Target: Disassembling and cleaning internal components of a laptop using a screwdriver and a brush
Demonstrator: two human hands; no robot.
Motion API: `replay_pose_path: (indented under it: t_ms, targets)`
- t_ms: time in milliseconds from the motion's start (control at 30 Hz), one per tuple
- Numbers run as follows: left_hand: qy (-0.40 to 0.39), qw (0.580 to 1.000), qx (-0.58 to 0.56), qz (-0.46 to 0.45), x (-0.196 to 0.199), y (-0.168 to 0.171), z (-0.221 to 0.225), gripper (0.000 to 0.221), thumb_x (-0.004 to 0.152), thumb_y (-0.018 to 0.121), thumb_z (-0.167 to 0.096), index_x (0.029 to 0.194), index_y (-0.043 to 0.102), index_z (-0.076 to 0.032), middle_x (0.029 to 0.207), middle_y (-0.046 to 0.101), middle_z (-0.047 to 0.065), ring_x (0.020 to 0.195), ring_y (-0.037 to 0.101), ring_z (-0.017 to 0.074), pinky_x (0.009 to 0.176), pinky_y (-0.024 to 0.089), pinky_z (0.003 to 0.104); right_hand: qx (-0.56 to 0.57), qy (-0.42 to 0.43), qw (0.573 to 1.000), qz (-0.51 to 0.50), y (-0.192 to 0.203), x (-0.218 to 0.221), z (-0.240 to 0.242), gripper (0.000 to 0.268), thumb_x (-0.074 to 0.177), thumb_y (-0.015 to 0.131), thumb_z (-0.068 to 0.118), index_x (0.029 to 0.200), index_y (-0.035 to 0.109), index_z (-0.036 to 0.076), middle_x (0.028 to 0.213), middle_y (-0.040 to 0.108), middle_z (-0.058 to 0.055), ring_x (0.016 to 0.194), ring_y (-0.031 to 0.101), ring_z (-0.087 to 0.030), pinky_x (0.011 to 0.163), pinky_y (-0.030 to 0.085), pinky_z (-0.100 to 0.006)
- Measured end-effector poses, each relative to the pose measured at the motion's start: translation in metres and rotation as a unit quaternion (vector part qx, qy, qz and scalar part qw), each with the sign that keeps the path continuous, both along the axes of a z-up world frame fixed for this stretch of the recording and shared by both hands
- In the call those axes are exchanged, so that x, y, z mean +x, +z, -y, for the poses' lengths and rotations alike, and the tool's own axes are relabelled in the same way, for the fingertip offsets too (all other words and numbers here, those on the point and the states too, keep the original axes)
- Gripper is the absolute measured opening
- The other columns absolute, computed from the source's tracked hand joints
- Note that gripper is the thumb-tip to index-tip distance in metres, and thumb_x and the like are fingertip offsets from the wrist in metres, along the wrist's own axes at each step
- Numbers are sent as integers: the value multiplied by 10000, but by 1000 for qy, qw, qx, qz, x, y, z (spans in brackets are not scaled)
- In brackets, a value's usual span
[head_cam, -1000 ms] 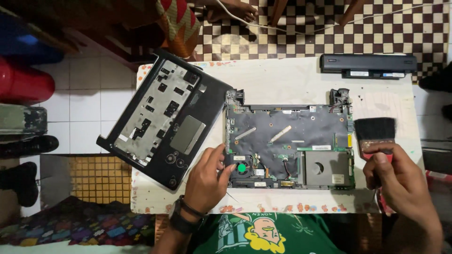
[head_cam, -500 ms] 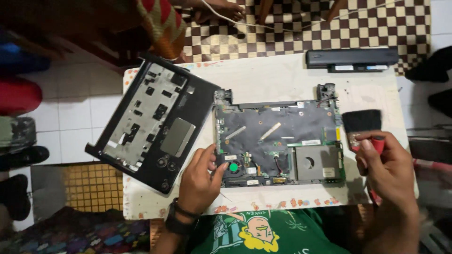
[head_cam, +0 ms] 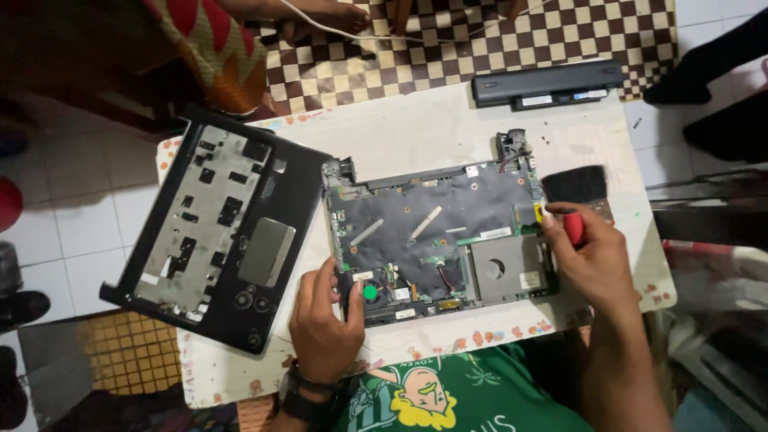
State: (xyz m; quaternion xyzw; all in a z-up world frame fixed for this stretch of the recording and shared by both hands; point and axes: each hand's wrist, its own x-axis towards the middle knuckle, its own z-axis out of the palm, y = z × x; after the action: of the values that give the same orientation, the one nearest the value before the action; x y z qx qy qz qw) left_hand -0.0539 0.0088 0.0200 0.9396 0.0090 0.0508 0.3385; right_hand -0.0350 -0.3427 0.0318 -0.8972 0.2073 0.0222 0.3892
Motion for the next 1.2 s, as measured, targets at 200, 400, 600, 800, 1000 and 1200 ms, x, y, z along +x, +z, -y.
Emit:
replay_pose_path:
  t_ms: [200,400,600,800,1000,1200]
  targets:
    - [1,1000,5,8,-1,-2,0,445,883,720,-187,1286,653,-12,1005,640,55,742,612,200,696,521,375,-54,-24,992,-110,-5,4,-2,353,947,670,331,1244,742,153,987,766,-93,878,665,-211,826,489,-347]
    - [-16,999,4,33,-6,-12,-4,463,918,716,-197,1325,653,15,948,611,44,709,582,189,643,502,372,-45,-2,996,-71,-14,-1,1,270,962,657,292,1161,739,130,698,553,-57,654,453,-192,663,412,-343]
    - [-42,998,4,44,-7,-12,-7,471,953,680,-205,1349,635,46,901,592,57,665,542,200,621,481,370,9,-10,999,-33,-24,-4,3,242,938,681,249,1131,734,113,651,383,18,580,312,-124,549,315,-280]
    - [-52,998,-21,37,-8,-8,-6,487,962,657,-218,1340,624,86,863,590,73,665,542,196,614,480,350,18,44,999,-6,-8,0,2,409,968,665,197,689,370,144,631,287,34,563,275,-108,535,248,-307]
    - [-20,1000,0,21,-16,-13,-2,483,952,677,-221,1349,622,49,876,583,77,711,554,229,629,483,387,23,40,999,2,-16,0,5,300,974,684,199,743,511,114,681,341,24,618,316,-120,585,295,-277]
    - [-18,999,31,37,-16,-10,4,488,952,674,-233,1347,578,37,1092,642,183,1006,634,372,823,526,468,24,17,999,-43,0,-2,-5,134,978,677,249,969,693,116,632,330,30,537,303,-94,493,267,-272]
